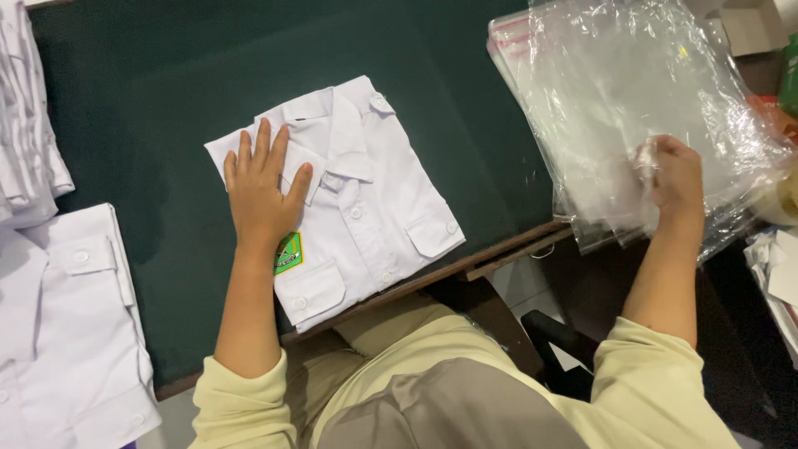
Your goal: The person picks up folded white shirts from a stack, places each one into a clear plastic bag, seals the bag, and sets it aside.
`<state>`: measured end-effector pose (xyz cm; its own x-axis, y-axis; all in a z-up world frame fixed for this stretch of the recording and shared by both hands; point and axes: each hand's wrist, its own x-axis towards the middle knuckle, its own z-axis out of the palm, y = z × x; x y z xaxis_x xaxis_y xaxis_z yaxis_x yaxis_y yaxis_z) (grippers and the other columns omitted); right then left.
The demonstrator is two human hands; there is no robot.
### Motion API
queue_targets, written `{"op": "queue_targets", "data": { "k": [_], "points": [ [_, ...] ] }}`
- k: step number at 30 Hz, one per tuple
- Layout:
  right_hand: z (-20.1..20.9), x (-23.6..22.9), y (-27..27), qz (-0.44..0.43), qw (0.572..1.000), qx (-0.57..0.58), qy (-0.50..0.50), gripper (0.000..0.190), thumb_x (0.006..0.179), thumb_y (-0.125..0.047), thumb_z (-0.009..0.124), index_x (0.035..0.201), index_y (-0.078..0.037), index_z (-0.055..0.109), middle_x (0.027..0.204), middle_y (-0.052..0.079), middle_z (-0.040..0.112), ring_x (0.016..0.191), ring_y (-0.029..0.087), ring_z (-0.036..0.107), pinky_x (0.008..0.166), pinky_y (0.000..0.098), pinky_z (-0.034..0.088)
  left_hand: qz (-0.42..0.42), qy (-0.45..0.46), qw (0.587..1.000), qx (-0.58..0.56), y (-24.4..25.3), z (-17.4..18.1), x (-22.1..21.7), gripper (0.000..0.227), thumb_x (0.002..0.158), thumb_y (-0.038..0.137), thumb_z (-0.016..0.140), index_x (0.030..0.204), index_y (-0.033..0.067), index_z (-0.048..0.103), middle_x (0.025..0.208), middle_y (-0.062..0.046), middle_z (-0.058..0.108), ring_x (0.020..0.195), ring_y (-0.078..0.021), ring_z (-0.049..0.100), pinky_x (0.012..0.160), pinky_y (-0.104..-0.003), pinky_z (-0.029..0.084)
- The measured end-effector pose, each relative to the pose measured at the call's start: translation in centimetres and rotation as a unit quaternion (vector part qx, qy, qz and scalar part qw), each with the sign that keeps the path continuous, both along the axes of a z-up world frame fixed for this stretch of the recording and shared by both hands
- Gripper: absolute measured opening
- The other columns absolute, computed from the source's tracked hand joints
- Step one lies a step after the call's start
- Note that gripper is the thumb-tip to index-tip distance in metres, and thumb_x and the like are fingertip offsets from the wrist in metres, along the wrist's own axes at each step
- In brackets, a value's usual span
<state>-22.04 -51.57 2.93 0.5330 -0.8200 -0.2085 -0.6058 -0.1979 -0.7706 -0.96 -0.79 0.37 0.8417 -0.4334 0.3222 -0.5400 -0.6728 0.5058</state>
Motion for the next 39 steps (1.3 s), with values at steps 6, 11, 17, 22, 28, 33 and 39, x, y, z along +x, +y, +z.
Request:
{"op": "queue_targets", "data": {
  "k": [6, 11, 17, 22, 28, 33, 39],
  "points": [
    [-2.5, -0.4, -4.8, -0.262, 0.87, 0.291, -0.3, 0.023, 0.078, -0.008, 0.041, 0.064, -0.018, 0.056, 0.072, 0.0, 0.062, 0.057, 0.011, 0.047, 0.074, 0.0319, 0.057, 0.0, 0.007, 1.0, -0.006, 0.0, 0.2, -0.2, 0.056, 0.096, 0.046, 0.034, 0.141, 0.0127, 0.04, 0.149, -0.01, 0.029, 0.138, -0.0362, 0.021, 0.109, -0.053, 0.012],
    [3.3, 1.0, 2.6, 0.121, 0.938, -0.227, -0.233, 0.036, 0.106, -0.046, 0.045, 0.108, -0.01, 0.05, 0.12, 0.007, 0.05, 0.115, 0.025, 0.048, 0.099, 0.0484, 0.04, 0.002, 0.006, 1.0, 0.006, 0.0, 0.0, -0.1, 0.055, 0.095, 0.044, 0.039, 0.141, 0.0133, 0.039, 0.15, -0.008, 0.027, 0.138, -0.0347, 0.02, 0.11, -0.052, 0.012],
    [7.4, 6.0, 18.4, 0.114, 0.937, 0.112, -0.312, 0.039, 0.085, -0.053, 0.051, 0.102, -0.018, 0.053, 0.121, 0.0, 0.059, 0.107, 0.015, 0.06, 0.08, 0.0327, 0.053, -0.003, -0.241, 0.953, -0.184, 0.0, 0.7, -0.9, 0.031, 0.097, 0.014, 0.053, 0.124, -0.0005, 0.054, 0.135, -0.015, 0.048, 0.131, -0.0428, 0.037, 0.105, -0.063, 0.028],
    [4.7, 6.9, 28.9, 0.227, 0.859, 0.15, -0.433, 0.015, 0.087, -0.019, 0.062, 0.085, -0.011, 0.05, 0.115, 0.009, 0.055, 0.106, 0.017, 0.055, 0.075, 0.0242, 0.049, -0.067, 0.011, 0.939, -0.337, -3.4, 4.1, -10.7, 0.109, 0.059, 0.042, 0.082, 0.143, 0.0069, 0.022, 0.147, -0.02, 0.024, 0.135, -0.0395, 0.026, 0.112, -0.044, 0.02],
    [3.6, 6.0, 35.8, 0.312, 0.856, 0.174, -0.373, 0.018, 0.096, -0.017, 0.051, 0.083, -0.005, 0.053, 0.106, 0.011, 0.053, 0.102, 0.016, 0.05, 0.084, 0.0268, 0.044, -0.116, 0.15, 0.893, -0.408, -4.7, 2.7, -17.6, 0.121, 0.062, 0.046, 0.078, 0.147, 0.0024, 0.004, 0.152, -0.021, 0.011, 0.138, -0.0375, 0.019, 0.114, -0.047, 0.019],
    [3.7, 5.5, 35.9, 0.357, 0.823, 0.236, -0.374, 0.018, 0.096, -0.02, 0.049, 0.094, -0.003, 0.054, 0.106, 0.012, 0.055, 0.103, 0.018, 0.054, 0.083, 0.0269, 0.046, 0.002, 0.129, 0.889, -0.44, -3.6, 1.8, -18.5, 0.043, 0.097, 0.008, 0.035, 0.139, 0.0015, 0.037, 0.139, -0.019, 0.043, 0.126, -0.0316, 0.042, 0.104, -0.043, 0.039],
    [3.1, 3.2, 34.9, 0.592, 0.759, -0.121, -0.242, 0.101, 0.054, -0.043, 0.086, 0.134, -0.004, 0.038, 0.13, 0.017, 0.041, 0.132, 0.041, 0.029, 0.108, 0.0522, 0.026, 0.053, 0.2, 0.724, -0.658, -2.9, 0.3, -18.9, 0.045, 0.101, 0.016, 0.027, 0.144, 0.0034, 0.024, 0.142, -0.019, 0.038, 0.126, -0.0339, 0.043, 0.1, -0.039, 0.043]
  ]
}}
